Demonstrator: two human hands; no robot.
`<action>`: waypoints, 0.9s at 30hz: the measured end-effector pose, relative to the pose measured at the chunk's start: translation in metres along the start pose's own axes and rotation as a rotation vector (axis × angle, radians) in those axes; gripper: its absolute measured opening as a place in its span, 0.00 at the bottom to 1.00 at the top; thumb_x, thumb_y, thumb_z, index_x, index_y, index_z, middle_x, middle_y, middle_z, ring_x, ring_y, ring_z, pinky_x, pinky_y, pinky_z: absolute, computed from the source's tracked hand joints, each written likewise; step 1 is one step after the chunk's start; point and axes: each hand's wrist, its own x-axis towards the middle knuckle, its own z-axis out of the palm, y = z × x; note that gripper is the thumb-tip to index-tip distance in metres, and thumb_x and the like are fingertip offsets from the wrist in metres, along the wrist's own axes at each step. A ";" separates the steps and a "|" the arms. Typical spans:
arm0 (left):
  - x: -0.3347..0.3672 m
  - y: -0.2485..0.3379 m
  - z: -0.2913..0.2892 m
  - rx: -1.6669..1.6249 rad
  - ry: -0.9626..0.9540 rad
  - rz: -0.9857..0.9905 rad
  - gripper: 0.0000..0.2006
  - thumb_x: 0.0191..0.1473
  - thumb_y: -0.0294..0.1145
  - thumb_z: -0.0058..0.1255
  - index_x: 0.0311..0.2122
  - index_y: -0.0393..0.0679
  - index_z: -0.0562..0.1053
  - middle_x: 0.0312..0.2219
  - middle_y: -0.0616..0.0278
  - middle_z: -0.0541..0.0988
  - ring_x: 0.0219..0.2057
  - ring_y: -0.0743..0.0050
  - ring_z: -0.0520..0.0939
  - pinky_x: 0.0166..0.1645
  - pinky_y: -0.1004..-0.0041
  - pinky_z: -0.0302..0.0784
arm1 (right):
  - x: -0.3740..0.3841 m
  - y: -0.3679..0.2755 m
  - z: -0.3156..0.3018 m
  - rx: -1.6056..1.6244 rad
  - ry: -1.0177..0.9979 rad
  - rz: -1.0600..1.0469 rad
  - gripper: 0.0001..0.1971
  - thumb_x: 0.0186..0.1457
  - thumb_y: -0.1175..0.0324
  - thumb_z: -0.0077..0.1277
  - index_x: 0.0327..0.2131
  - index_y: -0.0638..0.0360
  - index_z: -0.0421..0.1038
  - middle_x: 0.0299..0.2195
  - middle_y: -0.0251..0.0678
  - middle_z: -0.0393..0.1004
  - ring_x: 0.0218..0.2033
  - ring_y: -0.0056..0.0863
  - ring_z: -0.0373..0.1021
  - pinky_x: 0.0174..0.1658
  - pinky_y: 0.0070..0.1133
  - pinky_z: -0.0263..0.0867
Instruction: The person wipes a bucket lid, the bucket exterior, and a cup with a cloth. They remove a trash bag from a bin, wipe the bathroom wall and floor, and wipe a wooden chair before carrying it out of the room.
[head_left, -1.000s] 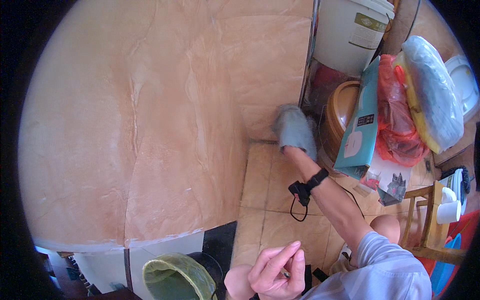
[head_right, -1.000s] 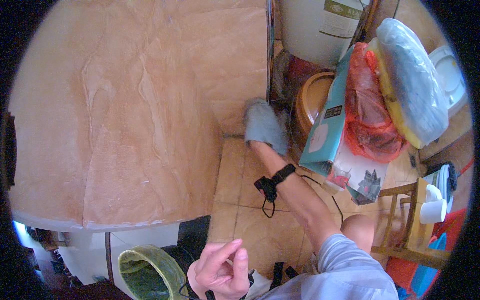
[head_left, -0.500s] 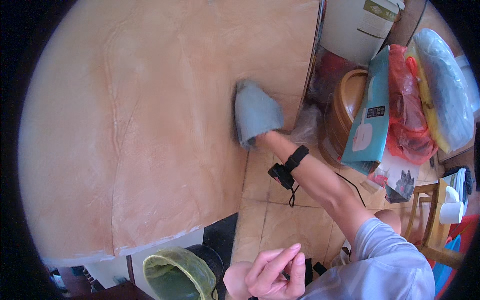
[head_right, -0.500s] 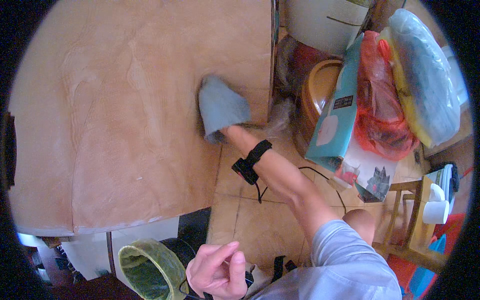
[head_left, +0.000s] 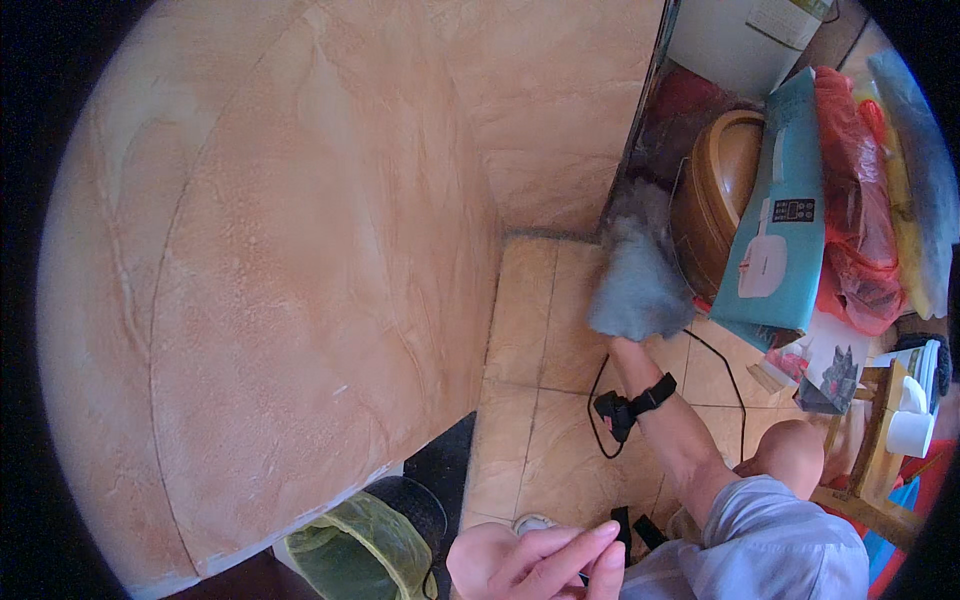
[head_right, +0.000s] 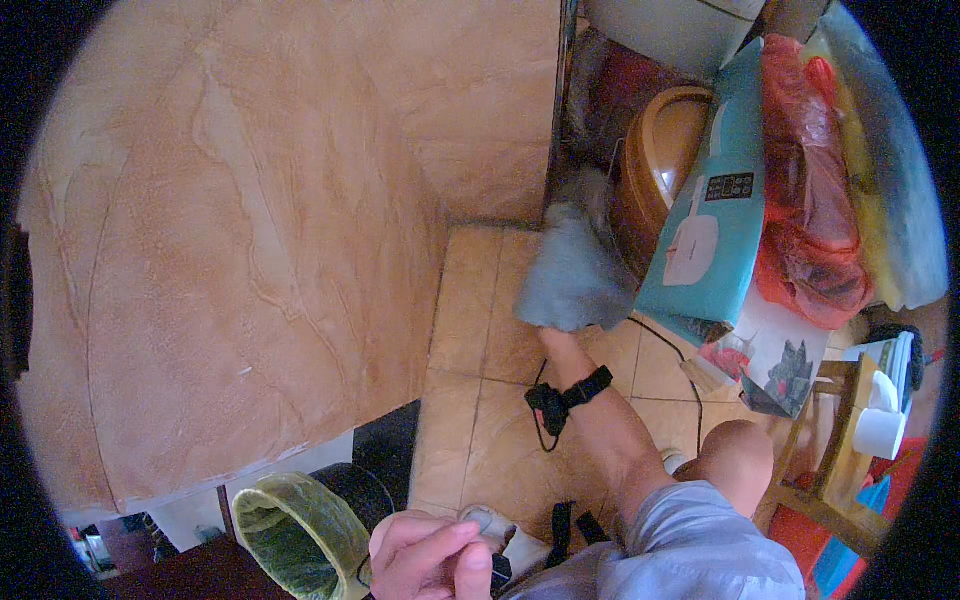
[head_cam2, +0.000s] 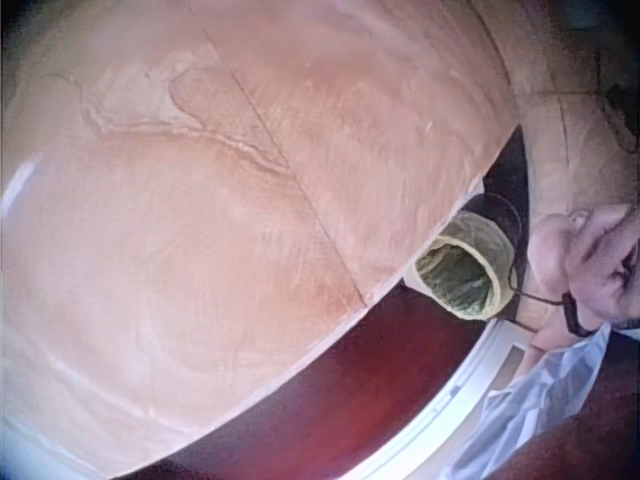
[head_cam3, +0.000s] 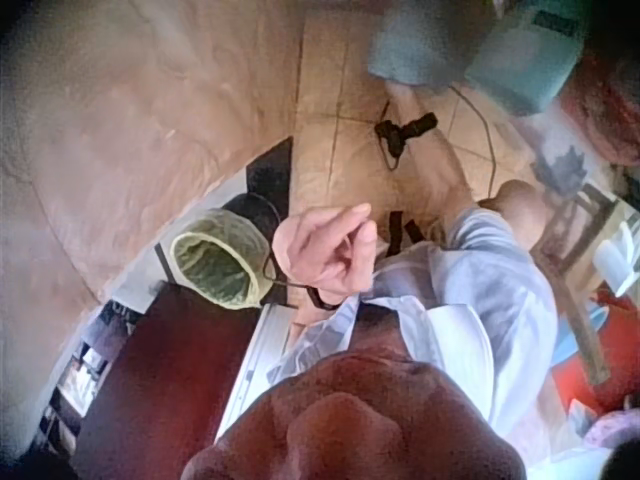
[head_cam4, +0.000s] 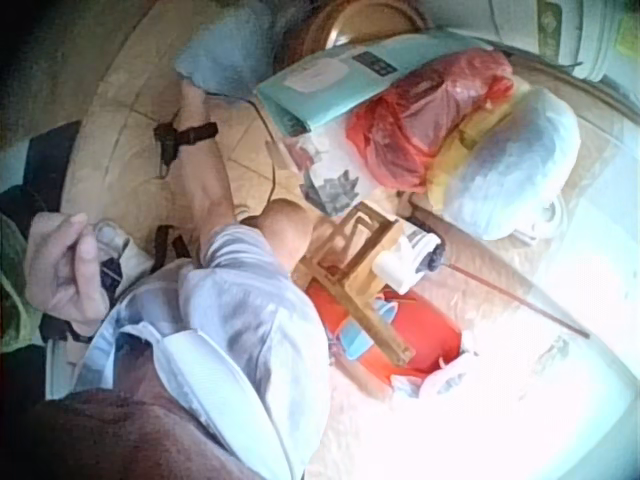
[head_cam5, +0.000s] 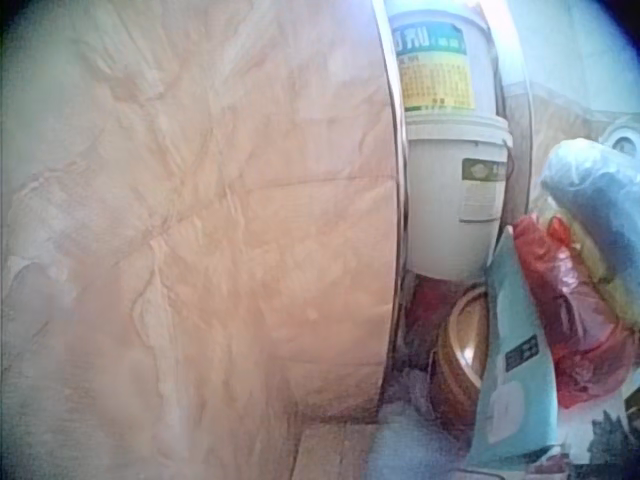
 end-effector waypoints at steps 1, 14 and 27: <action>0.000 0.001 0.000 -0.028 -0.017 -0.028 0.08 0.40 0.24 0.58 0.31 0.41 0.78 0.20 0.64 0.77 0.10 0.81 0.68 0.16 0.81 0.59 | -0.003 0.002 0.001 -0.089 -0.091 -0.004 0.23 0.60 0.52 0.34 0.50 0.56 0.66 0.53 0.42 0.67 0.54 0.40 0.62 0.55 0.33 0.57; -0.001 -0.012 -0.003 -0.087 0.026 0.140 0.11 0.33 0.21 0.56 0.29 0.37 0.78 0.20 0.59 0.77 0.17 0.67 0.72 0.23 0.74 0.64 | 0.011 -0.035 0.079 -0.189 -0.532 -0.294 0.26 0.61 0.50 0.28 0.57 0.49 0.62 0.60 0.35 0.60 0.62 0.44 0.53 0.59 0.52 0.43; 0.009 -0.028 0.007 -0.330 -0.004 0.414 0.09 0.32 0.21 0.54 0.26 0.35 0.75 0.21 0.52 0.76 0.20 0.65 0.74 0.24 0.74 0.72 | 0.015 -0.068 0.130 -0.269 -0.450 -0.687 0.27 0.53 0.52 0.38 0.53 0.54 0.66 0.57 0.42 0.63 0.58 0.43 0.59 0.60 0.41 0.50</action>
